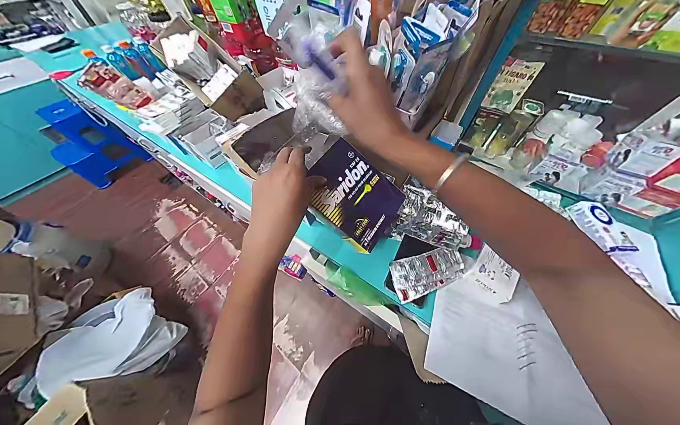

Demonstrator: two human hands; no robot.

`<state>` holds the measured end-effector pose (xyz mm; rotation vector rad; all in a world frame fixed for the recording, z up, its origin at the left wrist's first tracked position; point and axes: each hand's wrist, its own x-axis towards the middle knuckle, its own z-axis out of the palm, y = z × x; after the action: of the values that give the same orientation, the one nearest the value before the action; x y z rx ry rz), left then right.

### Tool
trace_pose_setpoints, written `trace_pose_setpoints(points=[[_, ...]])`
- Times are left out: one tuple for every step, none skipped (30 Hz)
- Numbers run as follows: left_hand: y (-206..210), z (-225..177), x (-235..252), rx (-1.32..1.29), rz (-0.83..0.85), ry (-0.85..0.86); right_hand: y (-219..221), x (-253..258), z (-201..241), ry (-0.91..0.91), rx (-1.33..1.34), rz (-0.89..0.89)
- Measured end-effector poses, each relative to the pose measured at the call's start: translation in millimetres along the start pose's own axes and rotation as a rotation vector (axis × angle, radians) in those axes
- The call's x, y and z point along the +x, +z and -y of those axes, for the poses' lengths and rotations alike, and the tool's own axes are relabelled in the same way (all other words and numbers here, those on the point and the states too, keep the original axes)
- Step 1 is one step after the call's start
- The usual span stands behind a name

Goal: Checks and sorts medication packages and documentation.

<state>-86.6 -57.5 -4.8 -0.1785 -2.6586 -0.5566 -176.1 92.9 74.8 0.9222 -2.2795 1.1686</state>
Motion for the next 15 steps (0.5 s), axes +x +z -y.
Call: trace_pose_setpoints(points=[[0,4,-4,-0.033,0.007,0.035,9,1,-6,-0.015,-0.061,0.071],[-1,7,-9,-0.061,0.009,0.068,12,-1,-10,-0.005,-0.089,0.166],[-3,8,-12,-0.078,0.012,0.078,12,-5,-12,-0.011,-0.091,0.233],[-6,7,-11,-0.087,0.012,0.073,10,-9,-14,-0.041,-0.08,0.274],[-9,4,-12,-0.082,0.001,0.074,5,-14,-15,-0.088,-0.061,0.309],[-12,0,-12,-0.066,-0.03,0.084,-1,-19,-15,-0.141,-0.055,0.354],[-16,-6,-12,-0.049,-0.073,0.099,-9,-21,-12,-0.179,-0.069,0.418],[-21,-12,-12,-0.028,-0.117,0.11,-19,-20,-7,-0.2,-0.091,0.485],[-26,-18,-11,-0.01,-0.156,0.129,-30,-17,0,-0.219,-0.107,0.532],[-29,-22,-9,0.009,-0.191,0.159,-41,-11,8,-0.224,-0.141,0.569],[-32,-25,-6,0.035,-0.226,0.195,-50,-3,18,-0.21,-0.191,0.579],[-34,-27,-2,0.07,-0.263,0.233,-55,5,26,-0.195,-0.244,0.578],[-34,-28,2,0.112,-0.297,0.264,-56,13,31,-0.195,-0.32,0.567],[-34,-27,5,0.154,-0.32,0.283,-53,19,34,-0.193,-0.389,0.562],[-32,-25,7,0.191,-0.334,0.291,-49,24,37,-0.182,-0.472,0.587]])
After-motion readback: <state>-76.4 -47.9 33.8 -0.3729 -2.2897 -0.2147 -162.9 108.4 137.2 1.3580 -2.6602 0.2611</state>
